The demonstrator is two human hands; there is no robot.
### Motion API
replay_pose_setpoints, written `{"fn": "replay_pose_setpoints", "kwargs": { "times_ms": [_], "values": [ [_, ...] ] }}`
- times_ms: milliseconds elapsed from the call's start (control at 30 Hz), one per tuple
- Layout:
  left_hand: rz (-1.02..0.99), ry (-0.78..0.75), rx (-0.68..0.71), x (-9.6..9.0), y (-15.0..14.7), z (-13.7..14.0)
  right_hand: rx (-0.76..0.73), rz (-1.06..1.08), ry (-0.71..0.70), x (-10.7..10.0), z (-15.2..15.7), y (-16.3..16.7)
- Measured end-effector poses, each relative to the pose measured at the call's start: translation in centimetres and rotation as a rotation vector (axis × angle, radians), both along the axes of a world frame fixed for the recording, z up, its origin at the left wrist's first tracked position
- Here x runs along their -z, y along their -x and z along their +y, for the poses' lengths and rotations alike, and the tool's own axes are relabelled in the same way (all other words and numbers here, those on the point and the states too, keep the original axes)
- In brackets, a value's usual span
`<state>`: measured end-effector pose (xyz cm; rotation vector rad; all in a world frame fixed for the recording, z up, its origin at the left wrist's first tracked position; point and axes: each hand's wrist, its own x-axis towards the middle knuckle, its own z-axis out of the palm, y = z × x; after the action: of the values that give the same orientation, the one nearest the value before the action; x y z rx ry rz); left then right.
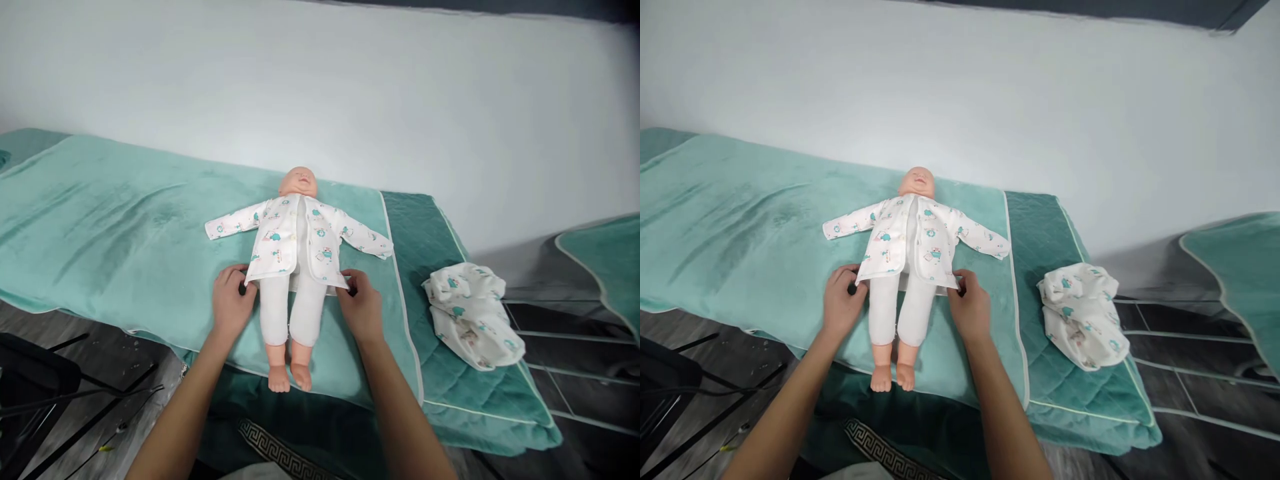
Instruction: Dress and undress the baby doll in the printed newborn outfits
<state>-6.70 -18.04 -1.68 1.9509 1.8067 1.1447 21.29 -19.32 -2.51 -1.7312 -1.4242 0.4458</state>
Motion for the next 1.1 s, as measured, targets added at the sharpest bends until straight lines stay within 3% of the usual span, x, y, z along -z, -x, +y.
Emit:
{"fn": "replay_pose_setpoints", "kwargs": {
  "times_ms": [167, 233, 367, 467, 533, 633, 767, 867, 933, 1100],
  "values": [
    [-0.148, -0.001, 0.02, 0.2, 0.3, -0.4, 0.044, -0.115, 0.01, 0.2, -1.0, -0.2],
    [-0.316, -0.016, 0.071, 0.2, 0.5, -0.4, 0.028, -0.176, -0.088, 0.3, -1.1, -0.1],
    [-0.715, 0.07, 0.112, -0.3, 0.4, 0.6, -0.232, -0.172, -0.31, 0.3, -1.0, 0.1],
    [-1.025, 0.214, 0.106, -1.2, 0.0, 2.7, -0.468, -0.069, -0.315, 0.1, -1.4, 0.1],
    [-1.211, 0.337, 0.12, -1.7, -0.5, 4.5, -0.529, 0.043, -0.314, 0.1, -1.9, 0.1],
    [-1.378, 0.517, 0.197, -2.3, -1.5, 7.3, -0.411, 0.282, -0.316, 0.2, -1.8, -0.1],
    [-1.519, 0.673, 0.267, -2.5, -3.0, 10.4, 0.025, 0.506, -0.169, 0.4, 1.9, -0.8],
    [-1.549, 0.723, 0.313, -2.6, -4.0, 11.9, -0.034, 0.778, 0.007, 0.0, 6.3, -1.1],
    [-1.546, 0.691, 0.335, -2.5, -4.3, 12.7, -0.11, 0.888, 0.031, -0.5, 8.5, -0.8],
    [-1.522, 0.602, 0.356, -2.1, -4.4, 13.2, -0.196, 0.888, 0.038, -1.1, 8.9, 0.0]
  ]
}}
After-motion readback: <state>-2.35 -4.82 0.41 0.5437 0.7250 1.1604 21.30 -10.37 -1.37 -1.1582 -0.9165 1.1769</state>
